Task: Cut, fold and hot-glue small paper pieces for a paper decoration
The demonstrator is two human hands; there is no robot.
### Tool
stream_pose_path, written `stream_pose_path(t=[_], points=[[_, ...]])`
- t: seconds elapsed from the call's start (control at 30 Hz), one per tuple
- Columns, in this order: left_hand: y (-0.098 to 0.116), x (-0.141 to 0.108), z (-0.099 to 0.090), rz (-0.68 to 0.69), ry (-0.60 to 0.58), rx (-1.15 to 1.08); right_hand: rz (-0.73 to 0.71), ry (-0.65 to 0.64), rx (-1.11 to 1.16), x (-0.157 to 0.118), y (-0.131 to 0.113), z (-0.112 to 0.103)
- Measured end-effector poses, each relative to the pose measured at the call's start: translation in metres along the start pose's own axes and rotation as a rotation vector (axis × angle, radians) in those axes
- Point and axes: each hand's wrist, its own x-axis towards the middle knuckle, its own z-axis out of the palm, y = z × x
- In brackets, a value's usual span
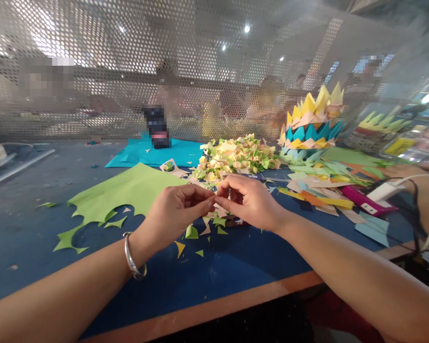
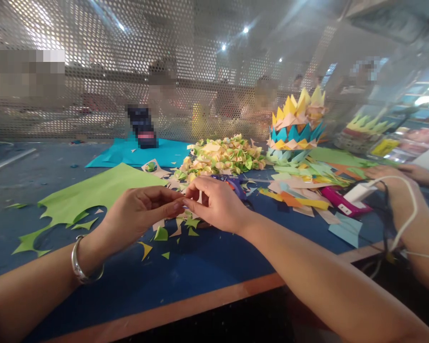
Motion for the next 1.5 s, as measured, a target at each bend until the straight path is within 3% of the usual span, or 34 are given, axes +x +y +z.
stream_pose_path(t=[0.2,0.43,0.7,0.93,1.1,1.27,1.5], points=[[0.003,-0.001,-0.001,0.076,0.032,0.166,0.041,-0.001,0.024,0.0,0.0,0.0],[0.006,-0.003,0.0,0.117,0.035,0.211,-0.025,-0.049,0.036,0.001,-0.004,-0.001],[0.017,-0.005,0.001,0.137,0.012,0.559,-0.016,-0.08,0.032,0.001,-0.005,-0.001],[0.012,-0.002,0.003,0.069,0.01,0.469,0.002,-0.08,0.071,0.0,-0.007,0.001],[0.013,-0.003,0.003,0.144,0.022,0.567,-0.024,-0.102,0.047,-0.001,-0.006,0.001],[0.015,-0.004,-0.001,0.161,0.018,0.605,0.039,-0.111,0.087,-0.001,-0.006,0.0],[0.015,-0.004,-0.002,0.178,-0.006,0.482,0.068,-0.104,0.11,0.0,-0.005,-0.002]])
